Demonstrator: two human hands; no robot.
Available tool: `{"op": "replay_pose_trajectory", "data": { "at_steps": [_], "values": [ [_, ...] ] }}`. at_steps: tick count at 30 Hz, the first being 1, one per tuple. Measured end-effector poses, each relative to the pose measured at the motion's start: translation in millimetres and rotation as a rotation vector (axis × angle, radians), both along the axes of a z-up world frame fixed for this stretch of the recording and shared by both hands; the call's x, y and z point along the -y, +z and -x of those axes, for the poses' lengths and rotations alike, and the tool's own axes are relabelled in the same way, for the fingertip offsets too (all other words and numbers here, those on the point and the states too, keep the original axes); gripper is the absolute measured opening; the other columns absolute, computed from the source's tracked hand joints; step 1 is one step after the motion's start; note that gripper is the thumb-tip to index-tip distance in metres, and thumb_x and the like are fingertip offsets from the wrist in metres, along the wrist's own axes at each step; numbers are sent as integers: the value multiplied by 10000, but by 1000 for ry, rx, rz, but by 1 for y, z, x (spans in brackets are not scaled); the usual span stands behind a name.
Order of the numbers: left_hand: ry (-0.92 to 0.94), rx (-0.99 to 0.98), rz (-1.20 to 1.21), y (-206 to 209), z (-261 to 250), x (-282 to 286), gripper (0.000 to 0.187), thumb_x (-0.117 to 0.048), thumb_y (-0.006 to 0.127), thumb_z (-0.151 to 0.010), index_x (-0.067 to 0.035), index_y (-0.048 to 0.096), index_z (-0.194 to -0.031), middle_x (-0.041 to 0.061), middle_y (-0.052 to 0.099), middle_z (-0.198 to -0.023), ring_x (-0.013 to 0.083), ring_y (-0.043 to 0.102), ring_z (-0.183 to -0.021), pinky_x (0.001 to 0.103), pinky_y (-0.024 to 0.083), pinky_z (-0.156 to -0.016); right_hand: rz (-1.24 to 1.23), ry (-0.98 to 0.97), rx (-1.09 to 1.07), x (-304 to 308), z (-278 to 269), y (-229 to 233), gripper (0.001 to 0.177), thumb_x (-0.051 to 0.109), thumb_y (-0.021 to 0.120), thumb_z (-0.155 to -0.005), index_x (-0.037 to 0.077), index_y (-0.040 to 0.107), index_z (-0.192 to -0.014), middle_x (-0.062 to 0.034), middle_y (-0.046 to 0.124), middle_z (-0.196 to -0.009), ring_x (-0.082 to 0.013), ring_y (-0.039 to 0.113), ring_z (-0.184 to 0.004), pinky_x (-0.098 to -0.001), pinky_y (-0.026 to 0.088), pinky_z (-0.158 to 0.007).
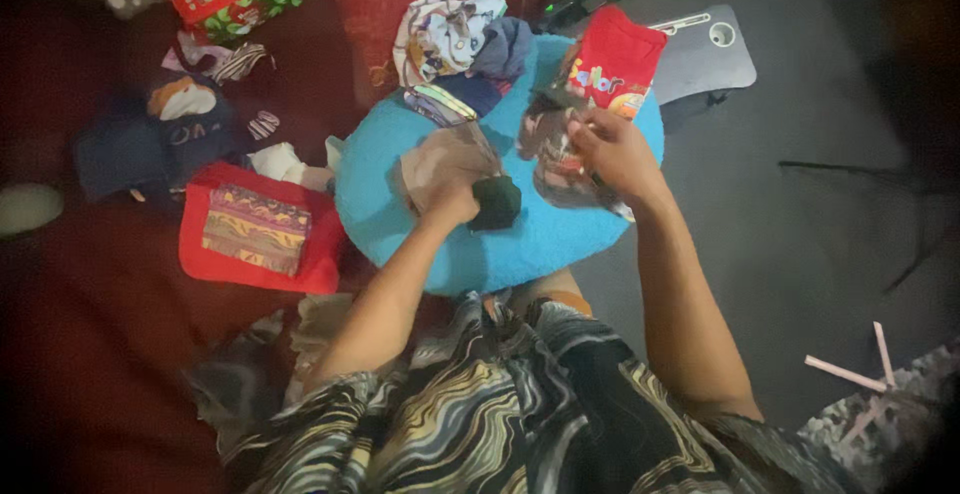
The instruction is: The person folds clothes by hand on a blue cushion, including shirts and shorts, and places them into a stack.
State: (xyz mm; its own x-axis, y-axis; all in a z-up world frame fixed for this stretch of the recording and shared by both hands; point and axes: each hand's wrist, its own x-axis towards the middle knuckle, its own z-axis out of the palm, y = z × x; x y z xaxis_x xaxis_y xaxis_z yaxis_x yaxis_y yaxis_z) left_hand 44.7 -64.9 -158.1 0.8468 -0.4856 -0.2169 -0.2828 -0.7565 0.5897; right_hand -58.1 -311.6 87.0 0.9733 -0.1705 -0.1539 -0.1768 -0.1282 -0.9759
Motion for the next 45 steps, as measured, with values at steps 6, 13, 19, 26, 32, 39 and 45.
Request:
{"op": "replay_pose_trajectory", "data": {
  "at_steps": [6, 13, 19, 26, 32, 39, 45],
  "values": [
    [197, 198, 766, 73, -6, 61, 603, -254, 743, -940, 0, 483, -1421, 244, 585, -1365, 403, 568, -1290, 470, 444, -1079, 750, -62, -207, -4, 17, 24, 286, 300, 676, -1012, 33, 771, -971, -183, 727, -728, -223, 721, -648, -352, 548, -643],
    [-509, 14, 659, 240, 43, 52, 550, -274, 778, -826, -70, 618, -1312, 156, 735, -1146, 254, 697, -1061, 379, 553, -923, 648, 522, -180, -6, 27, 51, 229, 169, 734, -775, 28, 771, -952, -127, 743, -687, -205, 738, -604, -356, 578, -604],
    [-574, -283, 325, 265, 43, 25, 472, -481, 765, -883, -57, 663, -1065, 132, 705, -796, 210, 647, -735, 379, 517, -688, 705, 601, -24, -15, 29, 94, 230, 201, 795, -797, 41, 783, -961, -135, 733, -731, -226, 682, -603, -357, 542, -608],
    [-564, 32, 527, 287, 50, -9, 357, -352, 791, -834, -25, 672, -917, 110, 667, -763, 224, 654, -700, 371, 499, -660, 672, 453, 181, -28, 21, 109, 152, 194, 748, -846, 75, 747, -940, -97, 751, -795, -199, 751, -697, -342, 579, -663],
    [-225, 404, -47, 303, 44, -37, 351, -443, 749, -886, -100, 783, -823, 164, 719, -766, 350, 687, -801, 519, 443, -855, 1143, 203, 329, -27, 10, 106, 203, 172, 774, -854, 125, 806, -1048, -142, 729, -879, -391, 694, -799, -487, 530, -664],
    [110, 636, -376, 294, 25, -85, 219, -346, 728, -873, -145, 814, -888, 133, 768, -953, 367, 673, -1072, 623, 395, -962, 1270, 107, 692, -33, 4, 103, 247, 122, 750, -820, 86, 755, -1064, -77, 707, -1034, -344, 692, -989, -493, 531, -823],
    [-264, 339, 384, 337, 10, -118, 389, -368, 862, -767, -32, 741, -921, 168, 646, -1297, 361, 630, -1147, 486, 497, -950, 1172, -37, 666, -28, 8, 104, 238, 42, 688, -895, 89, 753, -1119, -94, 709, -1062, -340, 706, -977, -438, 558, -812]
  ]
}}
